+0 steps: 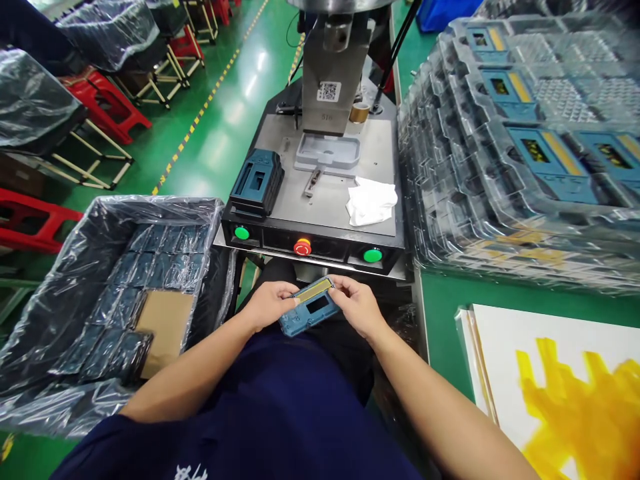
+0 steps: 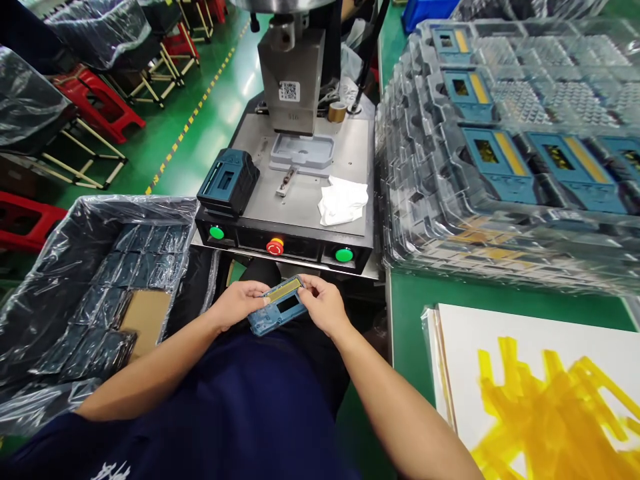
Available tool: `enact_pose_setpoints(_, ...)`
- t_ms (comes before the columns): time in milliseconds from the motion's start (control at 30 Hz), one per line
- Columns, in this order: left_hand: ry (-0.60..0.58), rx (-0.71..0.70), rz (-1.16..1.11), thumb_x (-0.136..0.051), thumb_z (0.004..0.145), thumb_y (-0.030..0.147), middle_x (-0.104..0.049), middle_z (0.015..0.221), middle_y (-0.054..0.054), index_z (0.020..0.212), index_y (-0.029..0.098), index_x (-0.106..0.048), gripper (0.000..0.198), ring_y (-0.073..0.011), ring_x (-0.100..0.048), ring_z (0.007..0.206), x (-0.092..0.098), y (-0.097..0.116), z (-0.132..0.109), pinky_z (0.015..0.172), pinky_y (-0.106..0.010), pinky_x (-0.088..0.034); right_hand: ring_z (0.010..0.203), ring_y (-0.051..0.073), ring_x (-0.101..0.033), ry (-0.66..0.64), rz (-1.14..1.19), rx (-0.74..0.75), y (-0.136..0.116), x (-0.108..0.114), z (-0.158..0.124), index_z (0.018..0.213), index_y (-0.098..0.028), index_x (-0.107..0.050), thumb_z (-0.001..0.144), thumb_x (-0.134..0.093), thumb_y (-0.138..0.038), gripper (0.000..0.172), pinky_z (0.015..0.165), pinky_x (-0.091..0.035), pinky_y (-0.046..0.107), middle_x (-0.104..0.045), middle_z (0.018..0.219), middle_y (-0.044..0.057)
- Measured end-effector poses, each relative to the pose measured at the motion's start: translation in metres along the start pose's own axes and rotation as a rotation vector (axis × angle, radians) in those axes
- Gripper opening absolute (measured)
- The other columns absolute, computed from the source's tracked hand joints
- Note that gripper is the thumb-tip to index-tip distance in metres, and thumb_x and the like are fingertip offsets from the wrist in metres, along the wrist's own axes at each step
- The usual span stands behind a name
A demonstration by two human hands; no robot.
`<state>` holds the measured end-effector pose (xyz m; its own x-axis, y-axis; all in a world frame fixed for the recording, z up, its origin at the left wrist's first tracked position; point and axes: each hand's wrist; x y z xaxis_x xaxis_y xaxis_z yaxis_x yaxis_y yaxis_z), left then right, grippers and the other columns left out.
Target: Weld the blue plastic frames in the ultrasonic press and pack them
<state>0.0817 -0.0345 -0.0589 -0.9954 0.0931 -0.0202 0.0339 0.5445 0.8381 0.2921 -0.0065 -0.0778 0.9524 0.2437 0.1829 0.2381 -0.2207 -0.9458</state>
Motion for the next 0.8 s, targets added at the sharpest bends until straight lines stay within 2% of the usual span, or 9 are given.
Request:
enact_pose_setpoints(100, -0.112, -0.008, 0.038, -0.077, 0.06, 0.026, -0.067, 0.062, -0.001, 0.081, 0.019, -0.074, 0.022, -0.0181, -0.062, 0.06, 0.0, 0.0, 0.001, 0.056, -0.026, -0.047, 0.071, 0.016, -0.061, -0.027, 0.001, 0.041, 0.0, 0.002, 0.0, 0.107, -0.019, -0.073, 0.076, -0.061, -0.035, 0.037, 0.071, -0.05, 0.031, -0.072, 0.084, 0.003)
enact_pose_setpoints(233, -0.091, -0.067, 0.097, -0.075, 0.062, 0.026, -0.068, 0.065, -0.001, 0.082, 0.02, -0.075, 0.02, -0.0174, -0.061, 0.06, -0.006, -0.003, 0.001, 0.056, -0.025, -0.046, 0.078, 0.018, -0.063, -0.025, 0.043, 0.04, 0.0, -0.001, 0.0, 0.107, -0.019, -0.07, 0.075, -0.064, -0.038, 0.038, 0.071, -0.052, 0.031, -0.072, 0.095, 0.005)
enact_pose_setpoints(367, -0.09, -0.09, 0.162, -0.072, 0.066, 0.026, -0.067, 0.069, -0.001, 0.086, 0.021, -0.075, 0.021, -0.0149, -0.058, 0.059, -0.013, -0.006, -0.003, 0.056, -0.023, -0.043, 0.071, 0.016, -0.06, 0.069, -0.05, -0.024, 0.0, -0.007, -0.002, 0.095, -0.018, -0.07, 0.076, -0.062, -0.041, 0.031, 0.066, -0.05, 0.029, -0.07, 0.084, 0.004)
enact_pose_setpoints(533, -0.104, -0.097, 0.16, -0.07, 0.069, 0.028, -0.067, 0.07, -0.001, 0.09, 0.019, -0.073, 0.022, -0.0141, -0.056, 0.058, -0.02, -0.007, -0.006, 0.055, -0.023, -0.043, 0.066, 0.016, -0.059, 0.101, -0.104, -0.045, 0.0, -0.008, -0.002, 0.09, -0.019, -0.071, 0.076, -0.058, -0.04, 0.028, 0.06, -0.047, 0.027, -0.07, 0.078, 0.002)
enact_pose_setpoints(667, -0.082, -0.082, 0.112, -0.073, 0.065, 0.028, -0.067, 0.071, -0.001, 0.088, 0.019, -0.072, 0.024, -0.015, -0.058, 0.061, -0.022, -0.007, -0.006, 0.056, -0.023, -0.043, 0.067, 0.015, -0.061, 0.109, -0.069, -0.034, -0.001, -0.006, -0.001, 0.097, -0.019, -0.072, 0.077, -0.058, -0.04, 0.032, 0.061, -0.049, 0.027, -0.072, 0.087, 0.004)
enact_pose_setpoints(800, -0.083, -0.059, 0.052, -0.072, 0.067, 0.03, -0.069, 0.076, -0.003, 0.089, 0.018, -0.07, 0.025, -0.016, -0.061, 0.063, -0.023, -0.006, -0.006, 0.06, -0.026, -0.046, 0.062, 0.013, -0.059, 0.069, 0.08, -0.04, -0.003, -0.007, -0.002, 0.11, -0.019, -0.069, 0.074, -0.061, -0.038, 0.041, 0.059, -0.051, 0.028, -0.072, 0.097, 0.005)
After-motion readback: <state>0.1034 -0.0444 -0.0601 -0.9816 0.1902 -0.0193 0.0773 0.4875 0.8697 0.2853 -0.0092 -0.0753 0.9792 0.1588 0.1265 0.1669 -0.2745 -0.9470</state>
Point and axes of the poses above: each hand's wrist, its own z-axis towards the middle knuckle, its own x-axis out of the back of the hand, y = z × x
